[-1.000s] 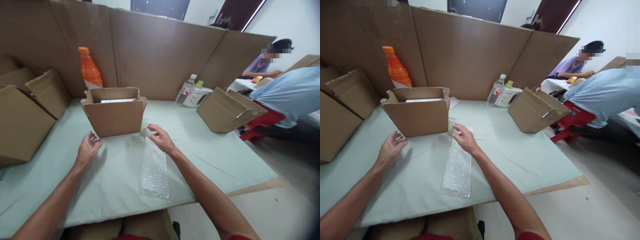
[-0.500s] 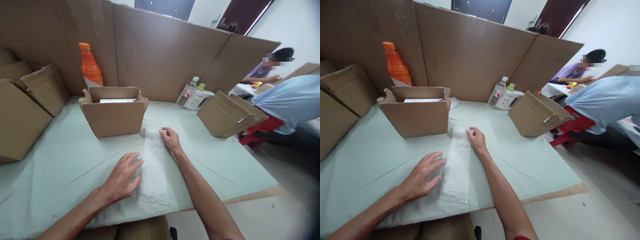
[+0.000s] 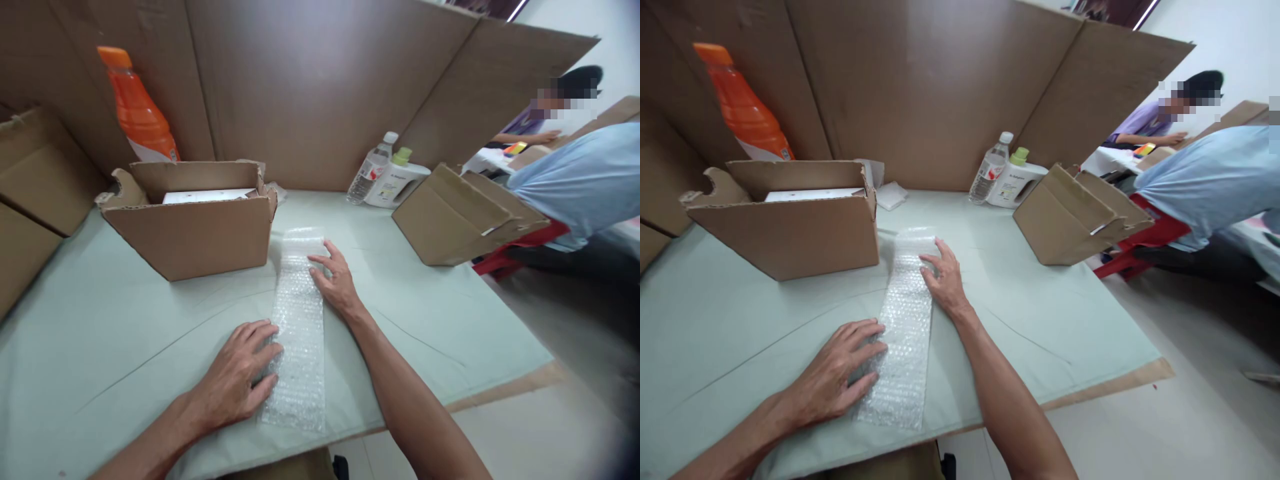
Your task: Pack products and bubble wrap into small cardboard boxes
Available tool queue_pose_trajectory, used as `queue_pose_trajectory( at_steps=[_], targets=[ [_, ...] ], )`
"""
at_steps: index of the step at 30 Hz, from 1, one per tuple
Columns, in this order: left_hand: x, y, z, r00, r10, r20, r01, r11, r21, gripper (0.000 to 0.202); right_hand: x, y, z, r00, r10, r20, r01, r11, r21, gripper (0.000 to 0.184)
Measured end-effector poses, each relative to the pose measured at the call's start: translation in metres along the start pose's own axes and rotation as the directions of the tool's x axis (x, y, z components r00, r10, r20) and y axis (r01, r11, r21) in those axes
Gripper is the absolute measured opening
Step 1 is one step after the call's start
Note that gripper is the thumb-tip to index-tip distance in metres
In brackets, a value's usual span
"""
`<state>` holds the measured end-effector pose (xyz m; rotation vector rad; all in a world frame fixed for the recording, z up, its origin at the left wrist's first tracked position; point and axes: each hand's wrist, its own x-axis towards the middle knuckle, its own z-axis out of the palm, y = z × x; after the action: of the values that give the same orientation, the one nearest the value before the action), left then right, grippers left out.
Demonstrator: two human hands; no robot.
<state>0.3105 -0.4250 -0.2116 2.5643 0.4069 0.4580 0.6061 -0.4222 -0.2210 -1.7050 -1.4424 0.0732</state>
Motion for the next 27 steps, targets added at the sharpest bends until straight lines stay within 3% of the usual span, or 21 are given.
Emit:
queue_pose_trajectory(
  at_steps=[3, 5, 15, 18, 20, 22, 24, 26, 27],
  targets=[
    [0.000, 0.000, 0.000, 1.000, 0.007, 0.002, -0.007, 1.000, 0.008, 0.035, -0.001, 0.017, 0.002, 0.984, 0.175, 0.017, -0.174, 0.983, -0.058, 0.029],
    [-0.001, 0.000, 0.000, 1.000, 0.011, 0.008, -0.011, 1.000, 0.007, 0.036, -0.001, 0.022, 0.003, 0.978, 0.206, -0.008, -0.206, 0.977, -0.061, 0.030],
    [-0.001, -0.013, -0.006, 0.997, -0.015, -0.076, 0.004, 0.988, -0.152, 0.032, 0.000, 0.008, 0.004, 0.978, 0.204, 0.040, -0.198, 0.973, -0.121, 0.023],
    [-0.003, -0.019, -0.012, 0.993, -0.042, -0.108, 0.017, 0.975, -0.223, 0.032, -0.010, -0.010, -0.014, 0.982, 0.169, 0.084, -0.163, 0.984, -0.071, 0.024],
    [-0.004, -0.021, -0.015, 0.991, -0.054, -0.119, 0.021, 0.966, -0.258, 0.033, -0.025, -0.031, -0.035, 0.979, 0.087, 0.186, -0.083, 0.996, -0.028, 0.024],
    [-0.006, -0.022, -0.018, 0.988, -0.065, -0.138, 0.023, 0.959, -0.284, 0.033, -0.049, -0.055, -0.059, 0.931, -0.011, 0.365, 0.013, 1.000, -0.003, 0.024],
    [-0.007, -0.021, -0.019, 0.986, -0.064, -0.155, 0.012, 0.950, -0.311, 0.033, -0.078, -0.078, -0.080, 0.827, -0.100, 0.554, 0.113, 0.994, 0.010, 0.026],
    [-0.008, -0.018, -0.017, 0.987, -0.039, -0.158, -0.018, 0.940, -0.339, 0.034, -0.107, -0.096, -0.092, 0.740, -0.138, 0.658, 0.187, 0.982, -0.003, 0.029],
    [-0.008, -0.016, -0.016, 0.988, -0.017, -0.153, -0.038, 0.936, -0.350, 0.035, -0.121, -0.101, -0.094, 0.719, -0.146, 0.680, 0.213, 0.977, -0.016, 0.032]
  ],
)
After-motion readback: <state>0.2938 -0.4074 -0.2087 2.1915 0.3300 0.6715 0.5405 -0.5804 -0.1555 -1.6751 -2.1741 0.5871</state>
